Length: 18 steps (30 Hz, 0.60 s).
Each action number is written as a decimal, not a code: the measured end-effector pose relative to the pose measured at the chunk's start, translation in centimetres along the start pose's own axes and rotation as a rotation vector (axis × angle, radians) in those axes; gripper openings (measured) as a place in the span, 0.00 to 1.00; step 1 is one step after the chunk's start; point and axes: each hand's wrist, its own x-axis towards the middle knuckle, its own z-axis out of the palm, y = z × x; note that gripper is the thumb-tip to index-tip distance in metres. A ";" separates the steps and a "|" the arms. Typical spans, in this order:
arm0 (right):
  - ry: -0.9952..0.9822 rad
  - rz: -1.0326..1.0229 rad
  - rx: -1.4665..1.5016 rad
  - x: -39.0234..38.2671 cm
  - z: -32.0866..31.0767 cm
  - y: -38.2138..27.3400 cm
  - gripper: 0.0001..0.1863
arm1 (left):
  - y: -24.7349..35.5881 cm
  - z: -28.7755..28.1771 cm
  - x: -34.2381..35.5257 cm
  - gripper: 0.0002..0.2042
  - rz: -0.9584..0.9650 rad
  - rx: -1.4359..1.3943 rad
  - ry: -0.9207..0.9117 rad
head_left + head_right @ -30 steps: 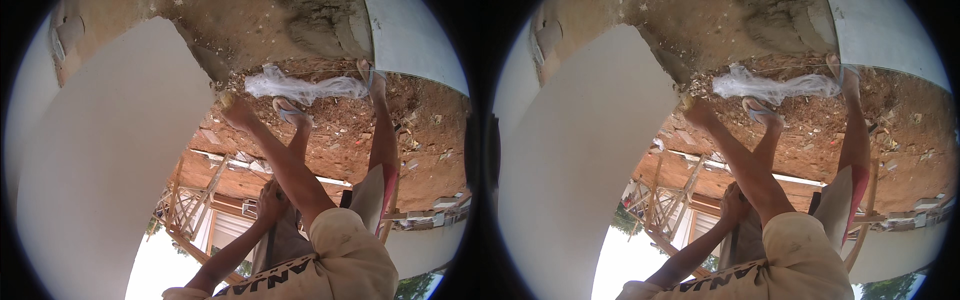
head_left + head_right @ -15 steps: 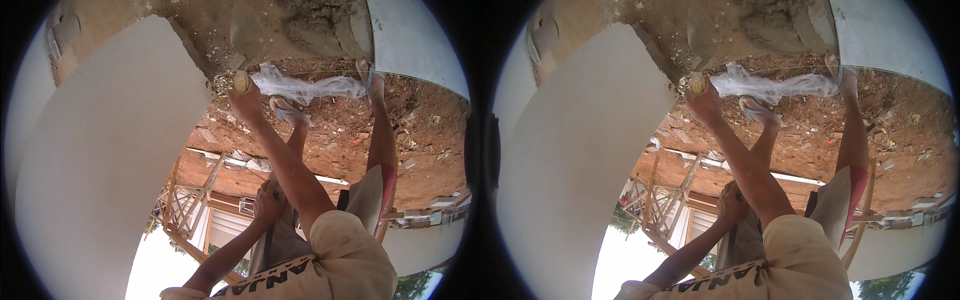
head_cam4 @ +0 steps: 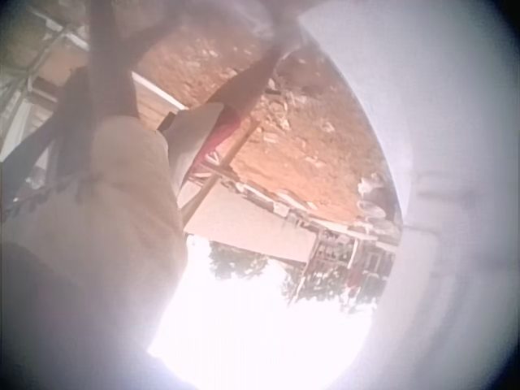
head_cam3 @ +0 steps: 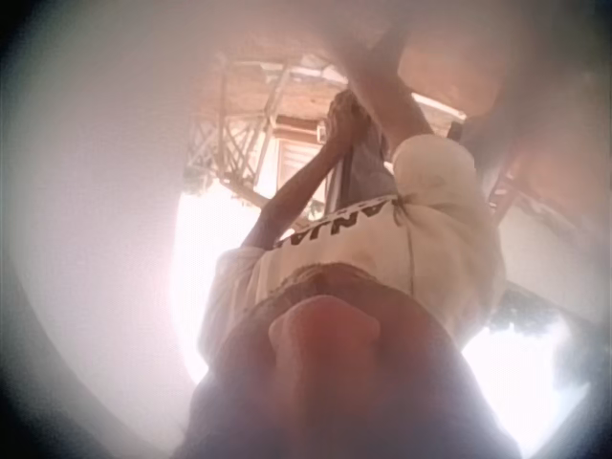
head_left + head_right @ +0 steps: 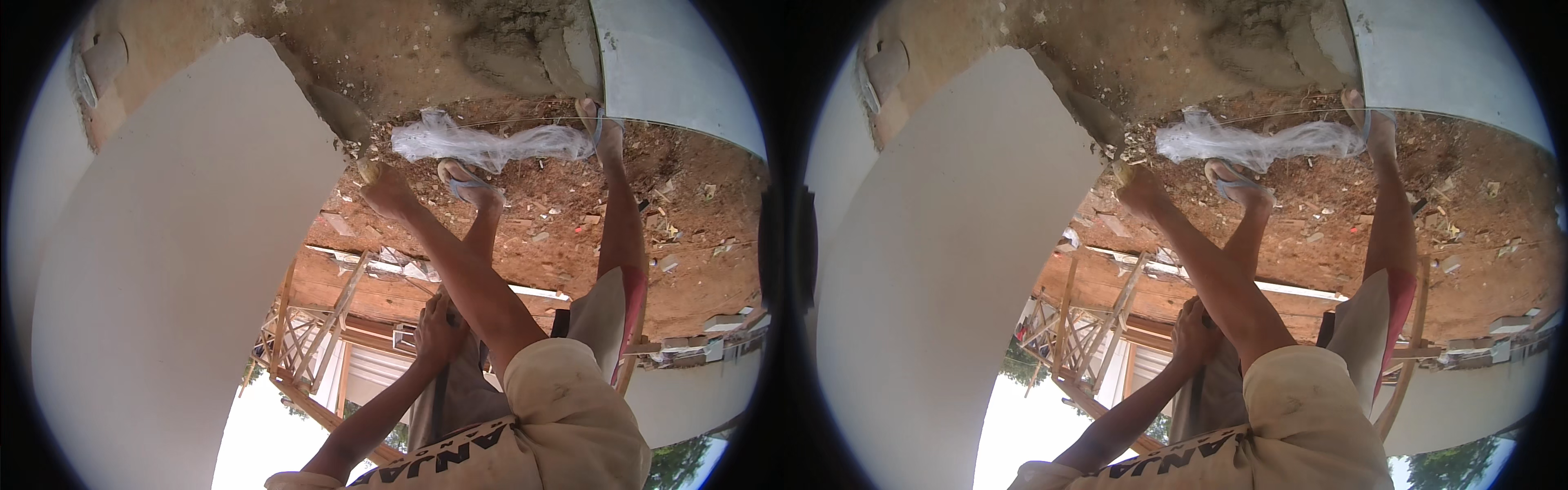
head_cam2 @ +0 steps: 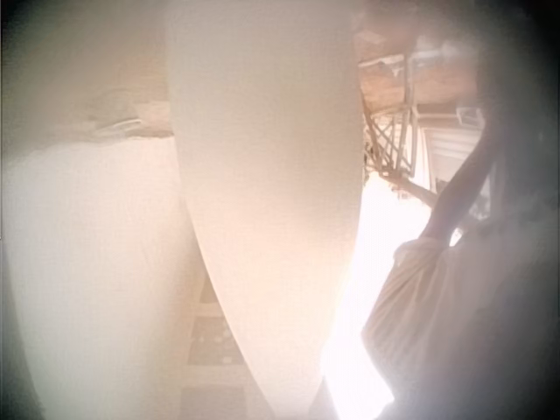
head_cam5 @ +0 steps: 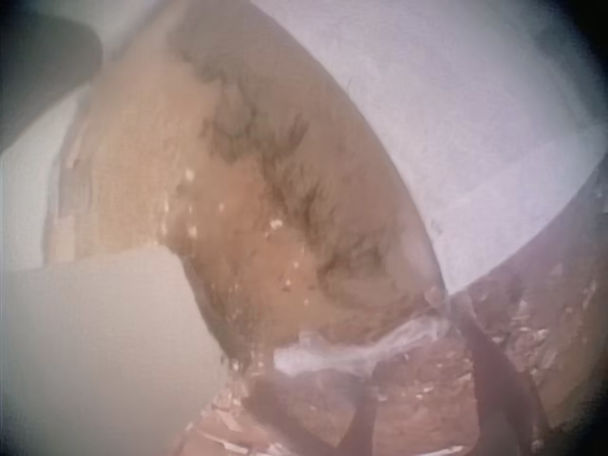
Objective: The person scoops cement from a bucket using a trowel and applies it to the edge of a concrete structure. They smooth the cement along the edge with the trowel and their hands, working on a construction site with visible debris and tools.
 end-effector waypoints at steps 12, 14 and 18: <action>0.093 -0.009 0.040 -3.6 1.8 -0.4 0.29 | -0.3 -0.1 -0.9 0.33 0.001 -0.027 0.001; 0.110 -0.007 0.002 -4.3 2.5 -0.2 0.30 | 0.1 -0.7 -1.1 0.33 -0.003 -0.039 -0.037; -0.010 0.138 0.006 -6.9 2.7 -1.3 0.31 | 0.0 -0.5 -1.6 0.33 0.008 -0.066 -0.024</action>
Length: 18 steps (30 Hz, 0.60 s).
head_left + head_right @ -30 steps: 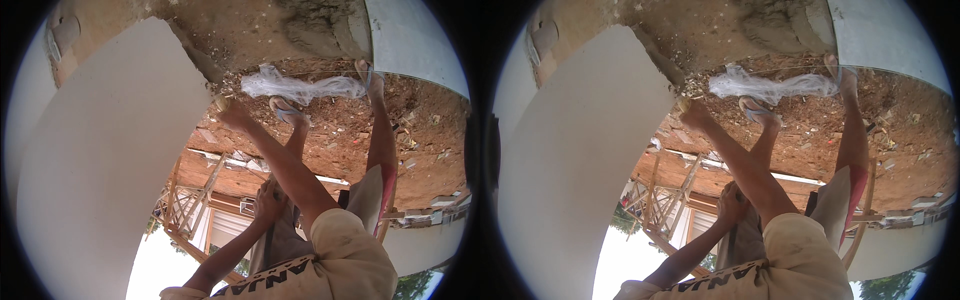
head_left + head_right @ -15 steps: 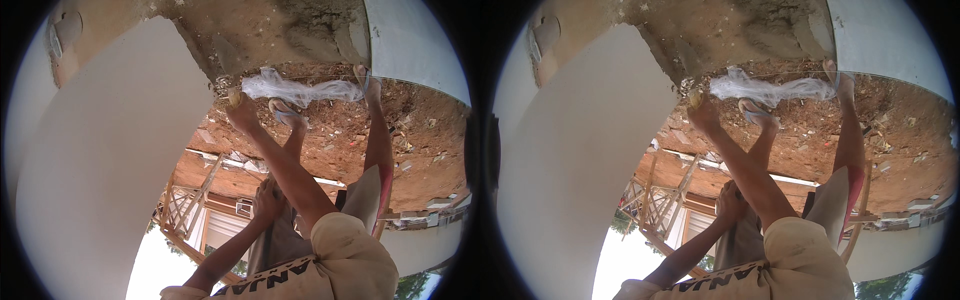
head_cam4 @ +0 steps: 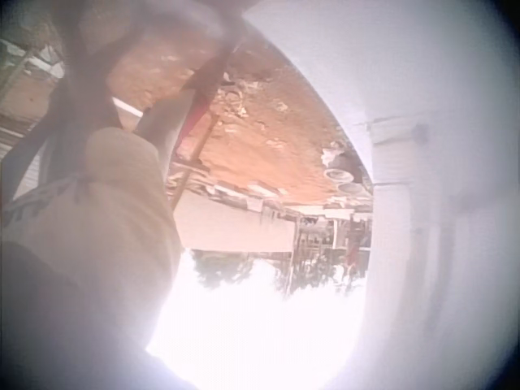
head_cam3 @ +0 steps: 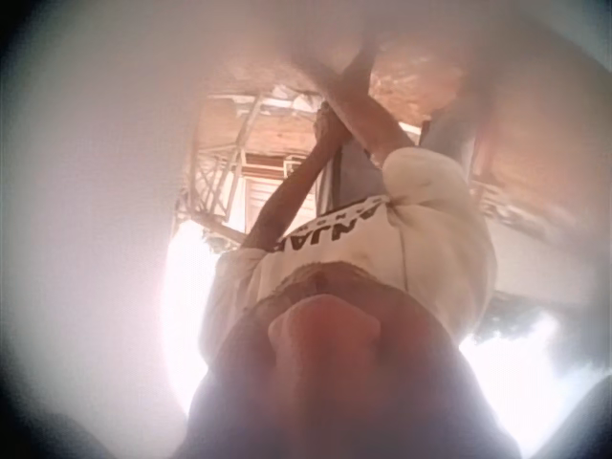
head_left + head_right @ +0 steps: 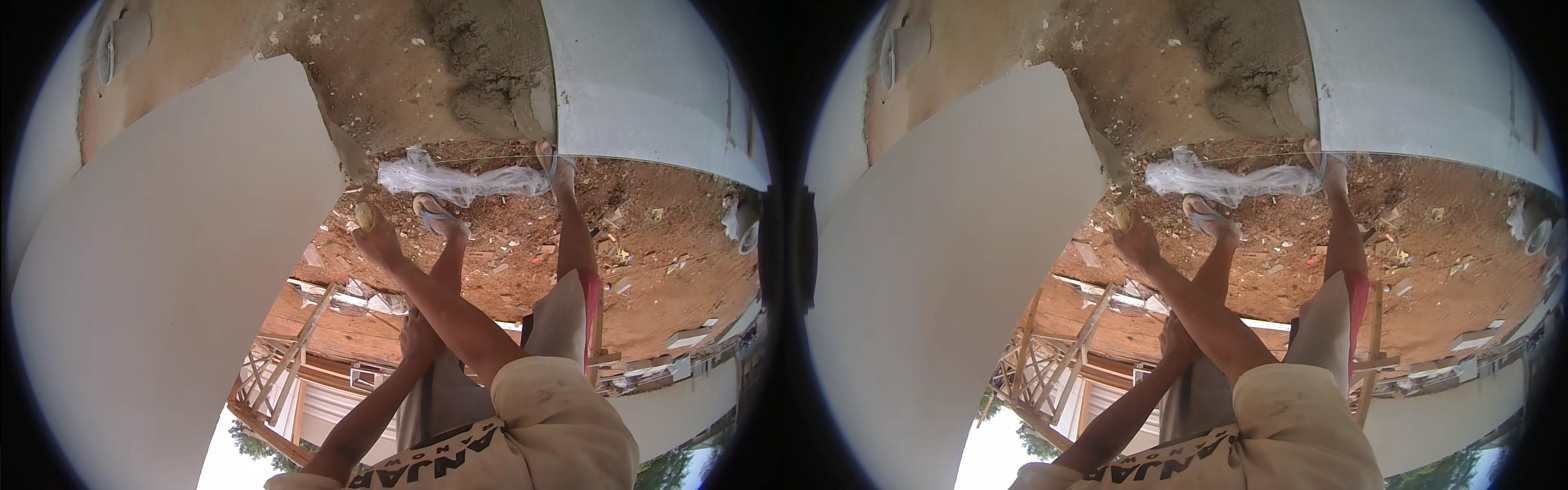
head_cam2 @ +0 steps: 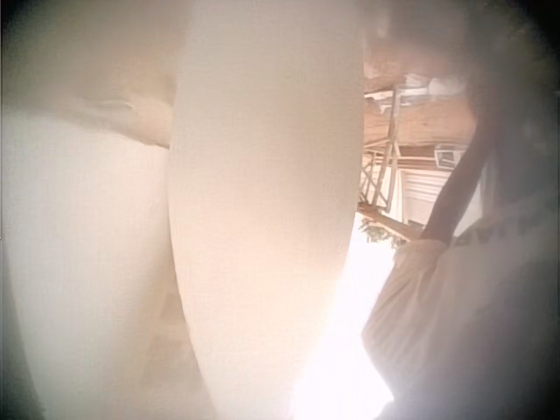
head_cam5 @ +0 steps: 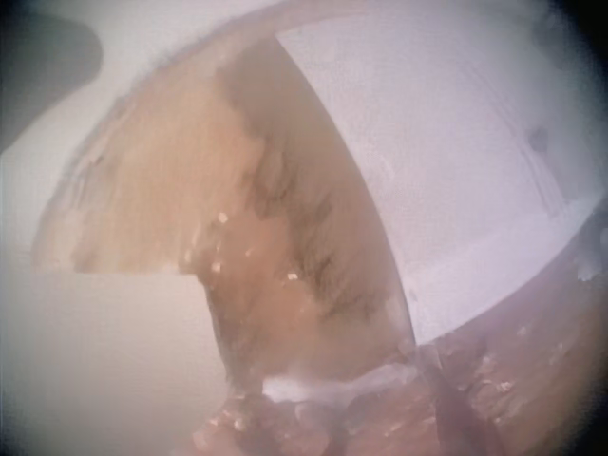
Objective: The person scoops cement from a bucket using a trowel and applies it to the edge of a concrete structure. They smooth the cement along the edge with the trowel and their hands, working on a construction site with visible debris and tools.
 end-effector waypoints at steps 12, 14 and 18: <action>0.093 -0.050 -0.317 -11.4 -10.1 -3.7 0.35 | -1.2 2.3 -3.1 0.31 0.157 -0.013 0.127; 0.164 -0.095 -0.334 -14.3 -15.3 -1.3 0.34 | -1.2 2.6 -5.1 0.33 0.181 -0.034 0.135; 0.289 -0.047 -0.491 -21.9 -27.9 1.7 0.32 | -0.2 0.9 -10.0 0.39 0.202 0.018 0.054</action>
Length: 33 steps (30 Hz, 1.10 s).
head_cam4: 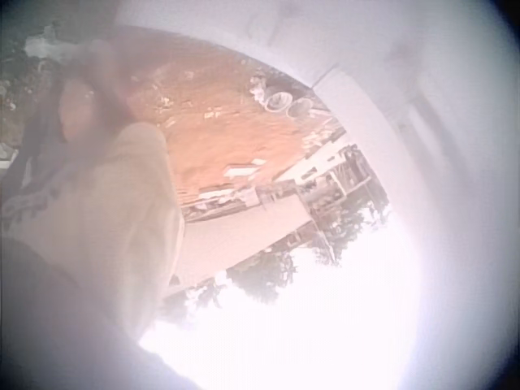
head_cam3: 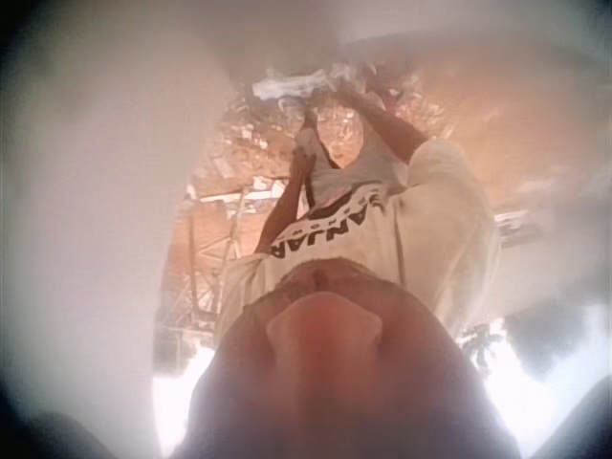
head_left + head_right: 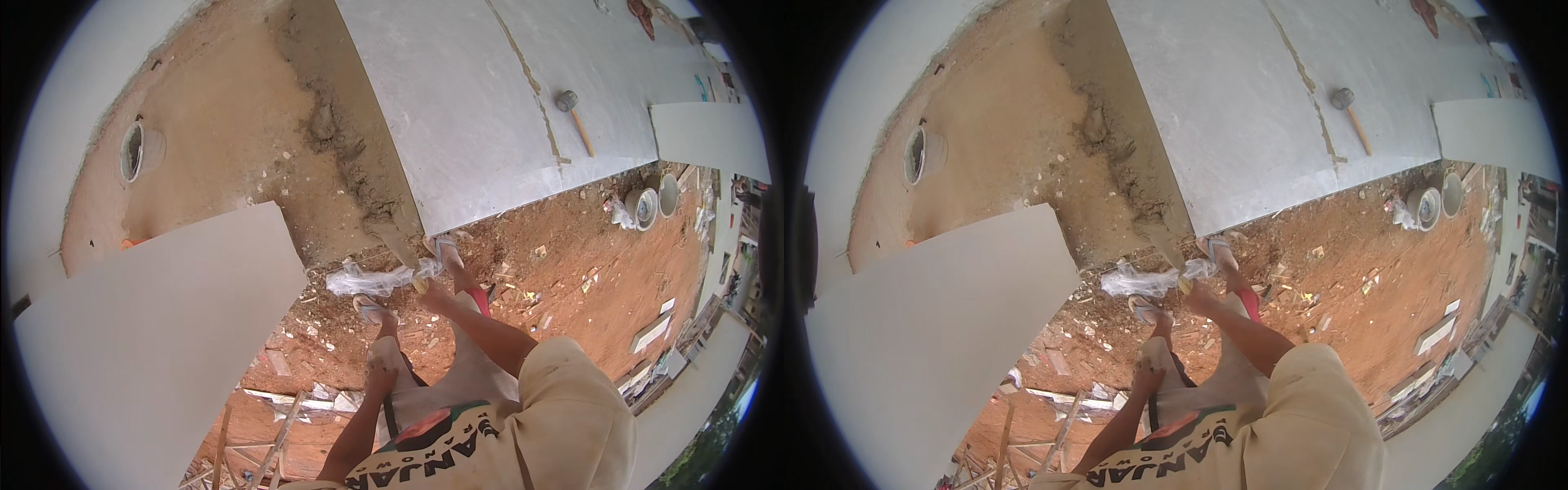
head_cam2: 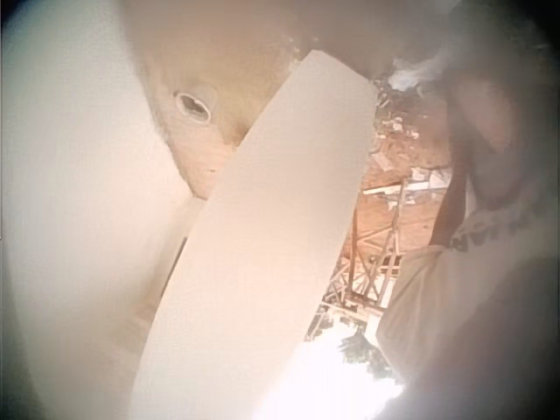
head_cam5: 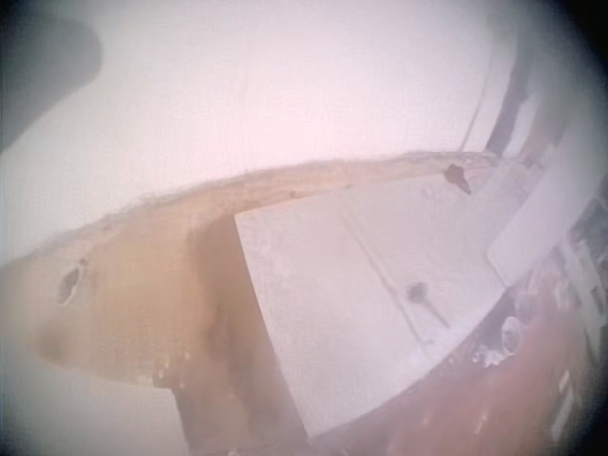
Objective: The person scoops cement from a bucket using a trowel and applies it to the edge of a concrete structure. They smooth the cement along the edge with the trowel and their hands, working on a construction site with visible debris and tools.
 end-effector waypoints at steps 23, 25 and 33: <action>0.687 0.470 0.210 -31.5 -11.2 21.0 0.23 | 8.7 1.0 -5.7 0.35 0.685 0.325 -0.075; 0.561 0.467 0.335 -32.1 -9.3 22.9 0.25 | 9.3 1.4 -5.9 0.34 0.721 0.365 -0.076; 0.630 0.583 0.473 -37.1 -5.9 29.4 0.23 | 13.3 3.9 -8.6 0.29 0.810 0.520 -0.116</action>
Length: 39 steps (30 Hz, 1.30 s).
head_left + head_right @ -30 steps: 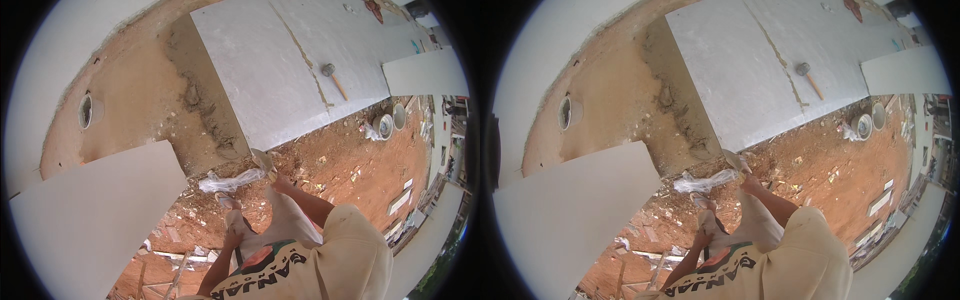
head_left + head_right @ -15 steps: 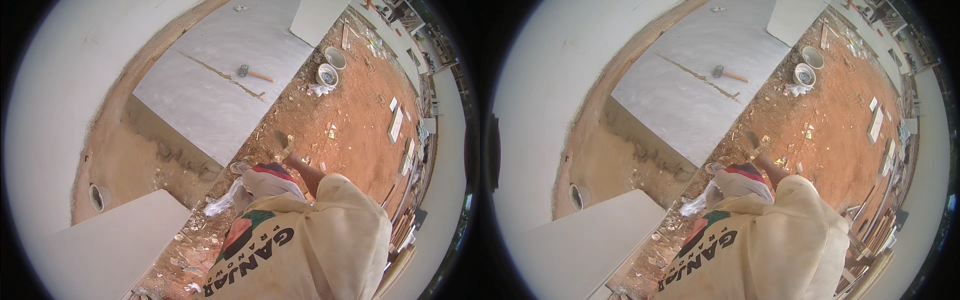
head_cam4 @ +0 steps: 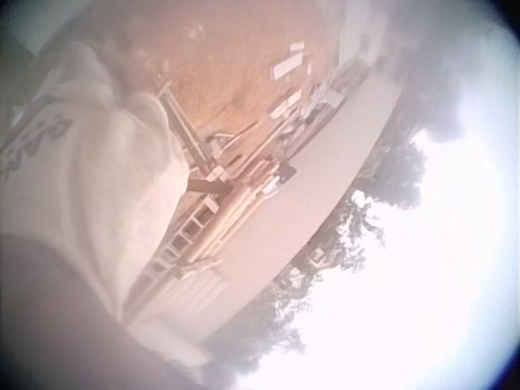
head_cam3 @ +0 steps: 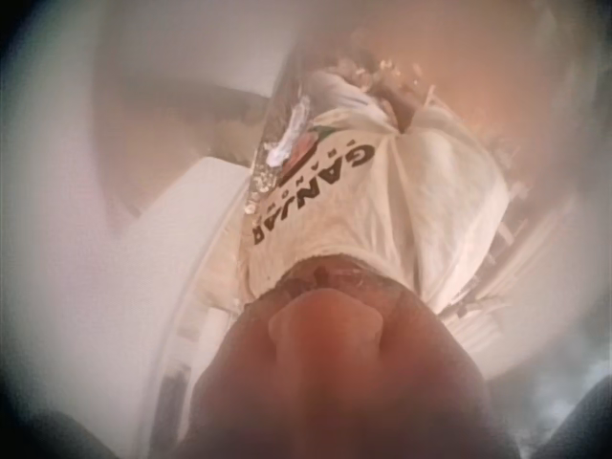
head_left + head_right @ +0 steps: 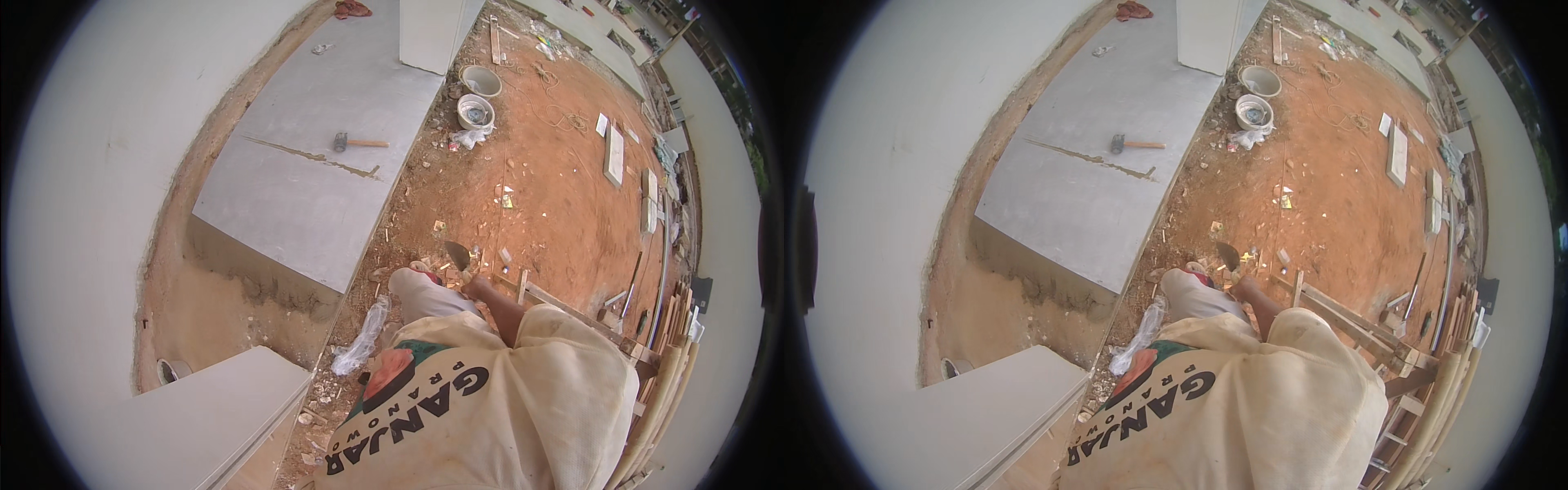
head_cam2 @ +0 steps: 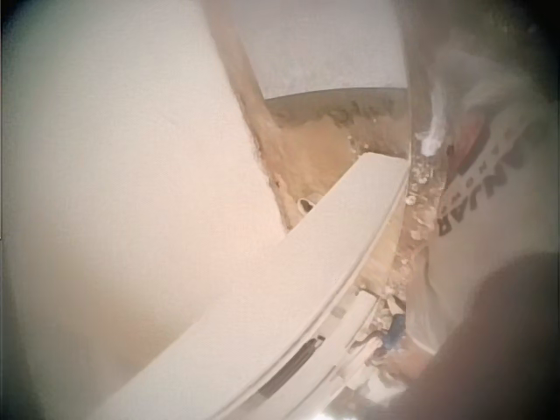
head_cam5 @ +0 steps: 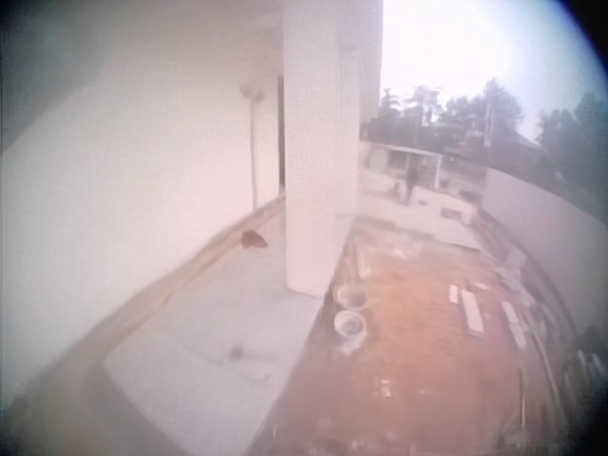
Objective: The person scoops cement from a bucket using a trowel and applies it to the edge of a concrete structure. They smooth the cement along the edge with the trowel and their hands, working on a construction site with visible debris and tools.
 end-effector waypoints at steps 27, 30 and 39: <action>0.186 0.325 0.799 19.9 -32.7 12.6 0.17 | 43.0 1.3 33.4 0.18 0.685 0.606 -0.403; 0.172 0.346 0.802 21.9 -35.8 11.0 0.15 | 45.7 2.5 36.9 0.18 0.727 0.632 -0.504; 0.031 0.394 0.724 29.2 -42.5 12.2 0.18 | 62.4 0.8 46.2 0.14 0.772 0.744 -0.549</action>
